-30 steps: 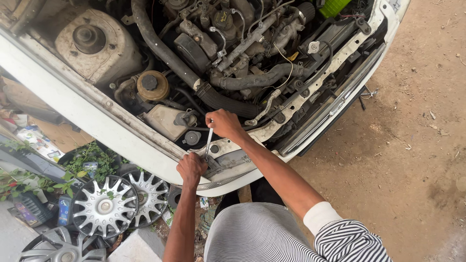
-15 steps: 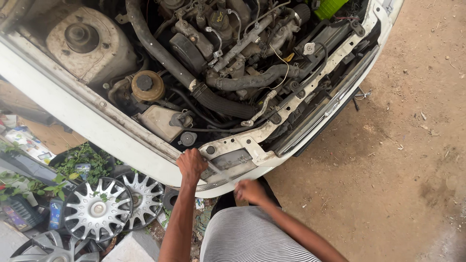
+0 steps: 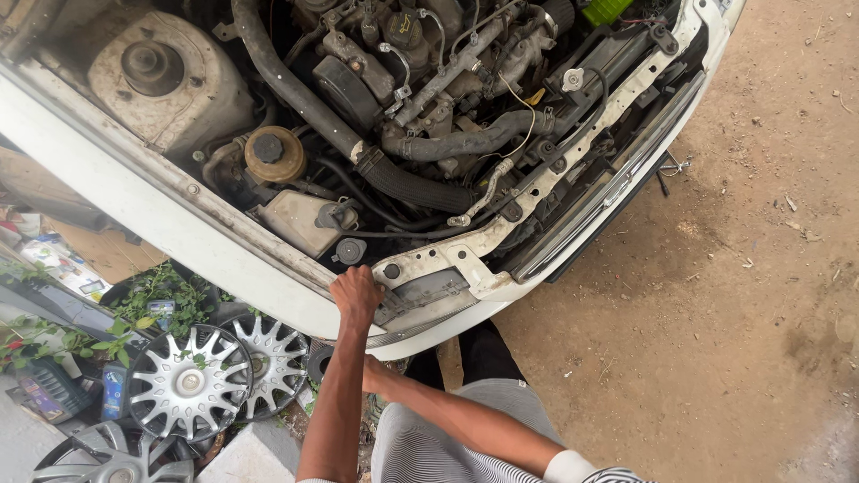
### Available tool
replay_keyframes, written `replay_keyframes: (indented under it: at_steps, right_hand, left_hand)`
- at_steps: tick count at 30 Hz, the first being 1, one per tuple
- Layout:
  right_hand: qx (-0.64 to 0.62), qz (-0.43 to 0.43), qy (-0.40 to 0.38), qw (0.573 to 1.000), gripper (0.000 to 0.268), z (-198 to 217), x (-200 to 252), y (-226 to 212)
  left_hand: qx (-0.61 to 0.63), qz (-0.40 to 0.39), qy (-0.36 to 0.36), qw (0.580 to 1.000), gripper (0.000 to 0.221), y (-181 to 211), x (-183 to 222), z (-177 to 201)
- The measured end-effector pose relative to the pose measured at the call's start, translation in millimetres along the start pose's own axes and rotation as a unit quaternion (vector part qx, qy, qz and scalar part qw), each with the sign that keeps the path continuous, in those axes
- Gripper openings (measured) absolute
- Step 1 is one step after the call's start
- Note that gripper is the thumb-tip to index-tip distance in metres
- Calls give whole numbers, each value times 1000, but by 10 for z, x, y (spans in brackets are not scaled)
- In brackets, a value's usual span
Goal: The person uses a wrench to loosen bolts on the front frame of a vehicle engine bay.
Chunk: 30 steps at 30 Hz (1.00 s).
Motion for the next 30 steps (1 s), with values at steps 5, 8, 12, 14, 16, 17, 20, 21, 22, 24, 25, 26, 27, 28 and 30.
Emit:
replay_keyframes:
  at_steps: [5,8,12,14,16,17,20,21,22,24,25,26,27,28,30]
  right_hand:
    - [34,-14,-24,999,28,367,282,73]
    - [-52,-12,61,997,27,829,475,183]
    - [52,-46,81,994,33,1035,540,246]
    - [51,-74,-8,996,38,805,560,293]
    - [-8,-58,-52,997,37,541,571,277]
    - [-38,-50,-76,995,40,375,573,271]
    - [-157,-39,-36,986,43,54,458,179]
    - [-110,-63,-9,992,40,32,408,156]
    - [-64,-87,19,994,37,28,367,110]
    - [71,-108,93,987,35,186,326,-49]
    - [158,-103,139,972,35,321,312,-175]
    - [243,-97,184,948,35,457,305,-319]
    - [224,-89,211,947,30,586,352,-391]
    - [206,-81,238,946,27,755,421,-438]
    - [218,-44,377,899,15,1174,596,-587]
  left_hand:
    - [-1,-38,55,998,39,-83,14,-140]
    - [16,-20,49,998,40,-173,-6,-190]
    - [61,2,38,997,43,-260,-4,-187]
    - [94,6,52,994,44,-298,28,-149]
    - [124,19,55,991,43,-322,19,-122]
    - [138,31,49,989,42,-341,20,-119]
    - [160,50,42,985,43,-378,69,-97]
    - [165,53,41,984,43,-375,82,-92]
    - [165,51,52,984,43,-367,98,-78]
    - [167,47,73,982,43,-352,149,-80]
    - [165,49,76,982,43,-347,161,-96]
    - [162,50,78,982,43,-346,163,-112]
    - [159,51,81,983,44,-354,164,-121]
    - [164,56,82,981,42,-372,156,-125]
    - [175,66,83,979,38,-386,142,-145]
Point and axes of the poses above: each hand's wrist, its own x-axis away from the middle knuckle, its own z-axis out of the back of the hand, y = z × x, the point moved 7 cm from there along -x, towards the middle knuckle, and after that the axes turned 12 degrees about x, right-handed, at the moved point
